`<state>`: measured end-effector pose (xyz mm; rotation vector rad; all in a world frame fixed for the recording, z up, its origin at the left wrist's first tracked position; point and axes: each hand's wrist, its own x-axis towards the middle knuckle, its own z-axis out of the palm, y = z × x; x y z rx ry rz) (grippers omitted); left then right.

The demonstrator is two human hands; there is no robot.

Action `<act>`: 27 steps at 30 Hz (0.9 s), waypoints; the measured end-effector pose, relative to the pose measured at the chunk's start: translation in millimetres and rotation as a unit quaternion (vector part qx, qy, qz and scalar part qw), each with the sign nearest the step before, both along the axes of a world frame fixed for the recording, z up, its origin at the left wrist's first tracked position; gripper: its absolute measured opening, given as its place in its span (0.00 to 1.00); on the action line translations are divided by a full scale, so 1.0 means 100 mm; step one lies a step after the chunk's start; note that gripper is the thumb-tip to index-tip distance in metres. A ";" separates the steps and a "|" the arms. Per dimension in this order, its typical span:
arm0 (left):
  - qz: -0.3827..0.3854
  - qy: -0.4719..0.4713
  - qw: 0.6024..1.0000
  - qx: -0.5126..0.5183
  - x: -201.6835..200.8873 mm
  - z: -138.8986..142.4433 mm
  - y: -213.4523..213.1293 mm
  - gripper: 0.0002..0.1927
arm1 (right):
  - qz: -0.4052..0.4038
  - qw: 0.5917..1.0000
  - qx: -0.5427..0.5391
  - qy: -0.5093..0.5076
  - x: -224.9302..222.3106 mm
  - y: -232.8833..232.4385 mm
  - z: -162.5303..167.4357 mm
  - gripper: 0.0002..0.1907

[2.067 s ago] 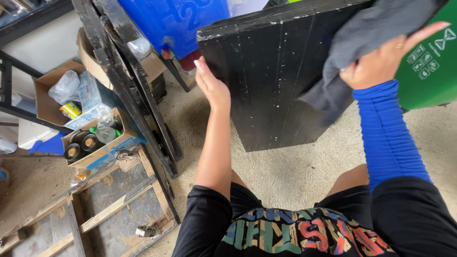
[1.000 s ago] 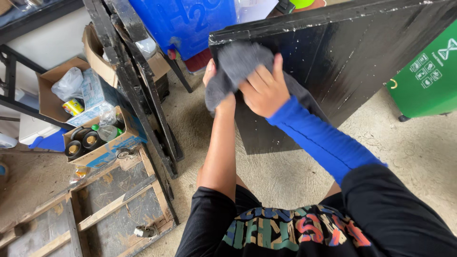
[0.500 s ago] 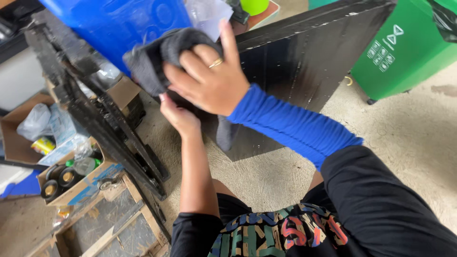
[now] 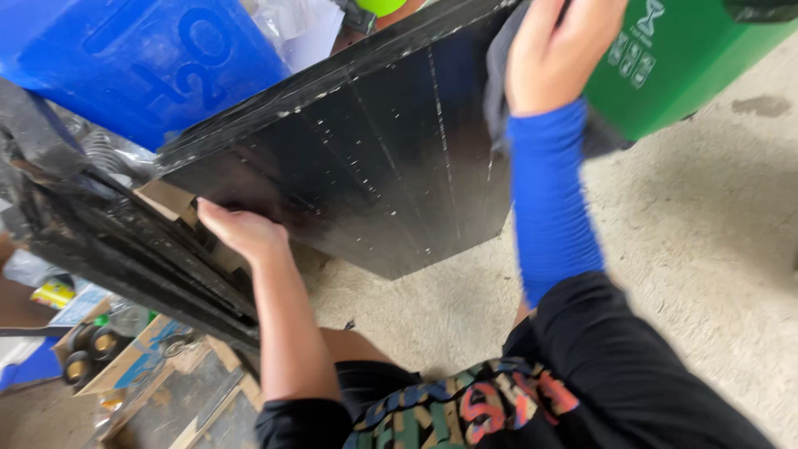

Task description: The person wipes a black wooden furniture piece with a grey cloth, then uses a spray paint can to apply a coat of paint to the surface. The person moves around the furniture to reach different areas.

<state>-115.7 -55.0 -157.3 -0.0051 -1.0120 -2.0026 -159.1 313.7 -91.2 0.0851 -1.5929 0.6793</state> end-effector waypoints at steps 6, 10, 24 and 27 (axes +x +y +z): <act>0.047 -0.076 0.995 -0.050 0.01 -0.15 -0.14 0.27 | 0.093 0.933 -0.325 -0.122 -0.15 -0.03 -0.85 0.25; 0.054 -0.061 0.994 -0.068 -0.02 -0.18 -0.21 0.30 | -0.003 0.980 -0.171 -0.097 -0.06 0.03 -1.31 0.23; -0.021 -0.094 0.994 -0.048 -0.01 -0.29 -0.45 0.38 | -0.016 0.991 -0.123 -0.038 0.03 -0.37 -1.22 0.21; 0.011 -0.136 0.989 -0.051 0.00 -0.29 -0.49 0.36 | 0.064 0.985 -0.114 -0.116 0.20 -0.42 -2.18 0.19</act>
